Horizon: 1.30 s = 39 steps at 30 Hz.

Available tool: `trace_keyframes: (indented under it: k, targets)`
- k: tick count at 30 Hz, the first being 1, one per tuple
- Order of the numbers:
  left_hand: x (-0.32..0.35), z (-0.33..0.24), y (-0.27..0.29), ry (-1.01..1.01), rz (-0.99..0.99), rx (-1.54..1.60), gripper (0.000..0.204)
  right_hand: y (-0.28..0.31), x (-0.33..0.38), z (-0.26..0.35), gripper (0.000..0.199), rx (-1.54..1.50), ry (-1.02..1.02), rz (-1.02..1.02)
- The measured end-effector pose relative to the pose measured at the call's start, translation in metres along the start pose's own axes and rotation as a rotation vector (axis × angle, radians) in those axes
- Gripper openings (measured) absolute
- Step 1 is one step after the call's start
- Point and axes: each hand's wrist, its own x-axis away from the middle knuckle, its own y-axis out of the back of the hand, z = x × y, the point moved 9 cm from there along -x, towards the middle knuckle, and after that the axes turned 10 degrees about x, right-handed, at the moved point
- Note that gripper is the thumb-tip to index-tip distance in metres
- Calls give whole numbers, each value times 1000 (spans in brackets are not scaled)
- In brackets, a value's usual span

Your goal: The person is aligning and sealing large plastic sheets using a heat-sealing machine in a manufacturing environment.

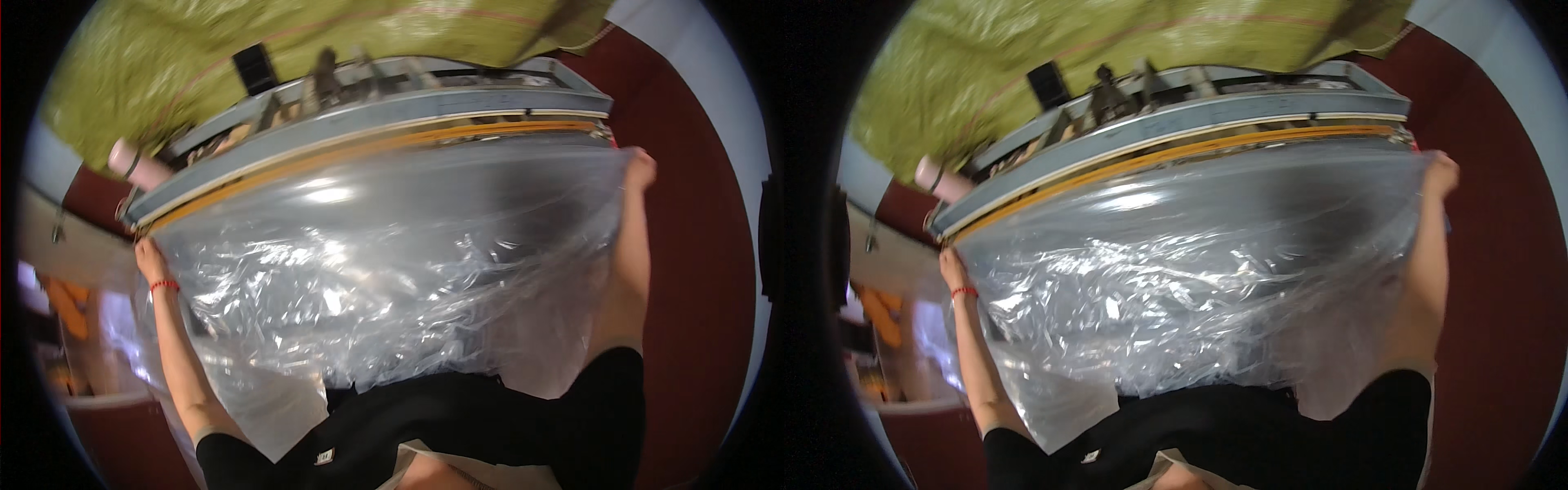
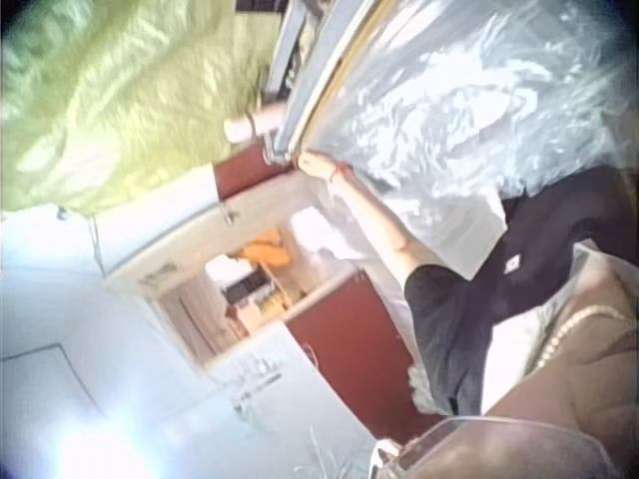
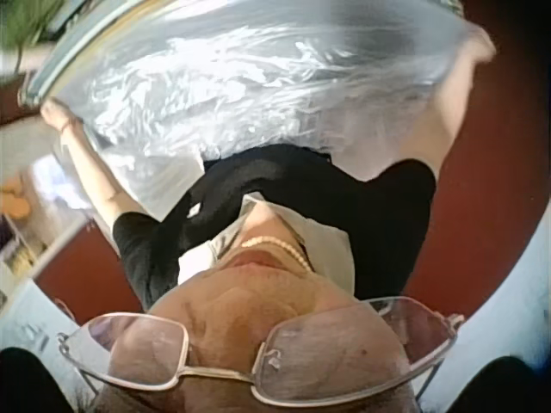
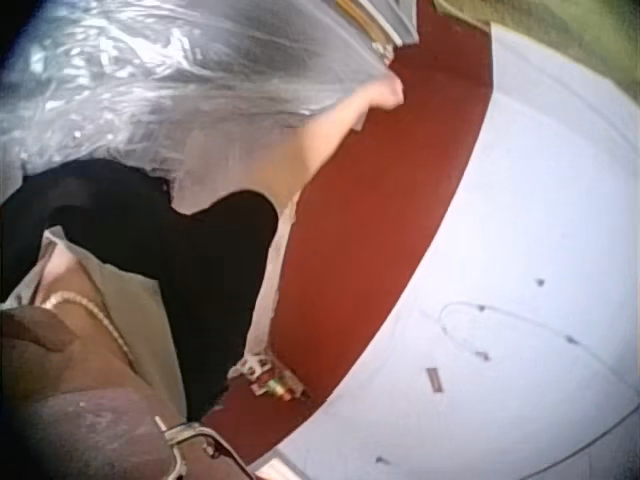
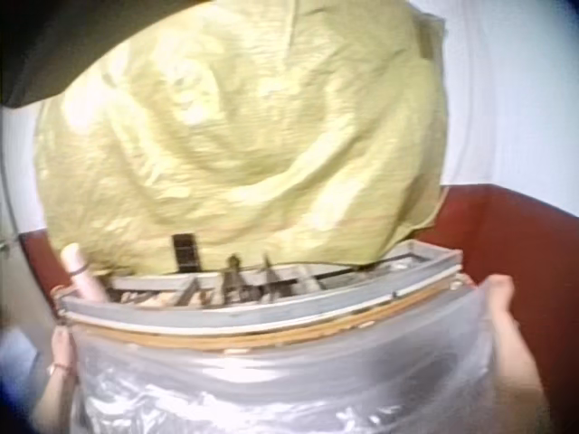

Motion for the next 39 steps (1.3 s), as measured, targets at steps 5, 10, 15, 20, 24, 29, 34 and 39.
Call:
trace_keyframes:
  k: [5,10,15,20,24,29,34,39]
  targets:
    - [-56,76,50,-104,-37,-141,11,-51,41,62,22,-551,11,-82]
    - [-79,102,5,-100,-4,-19,16,-70,21,67,23,-606,-13,-2]
    - [-101,107,42,-128,-32,7,15,-63,30,92,22,-562,-26,-52]
    - [-80,124,-5,-104,-115,-121,18,-63,6,40,18,-505,-239,-32]
    - [-99,123,54,-26,-180,-69,10,-69,23,64,19,-802,-277,38]
    - [-88,100,45,-32,-99,-62,10,-68,32,77,21,-942,-251,195]
    - [-41,52,9,46,149,50,7,-8,38,98,30,-782,104,236]
    - [26,-37,-2,-29,342,-32,3,44,33,14,22,-495,-147,53]
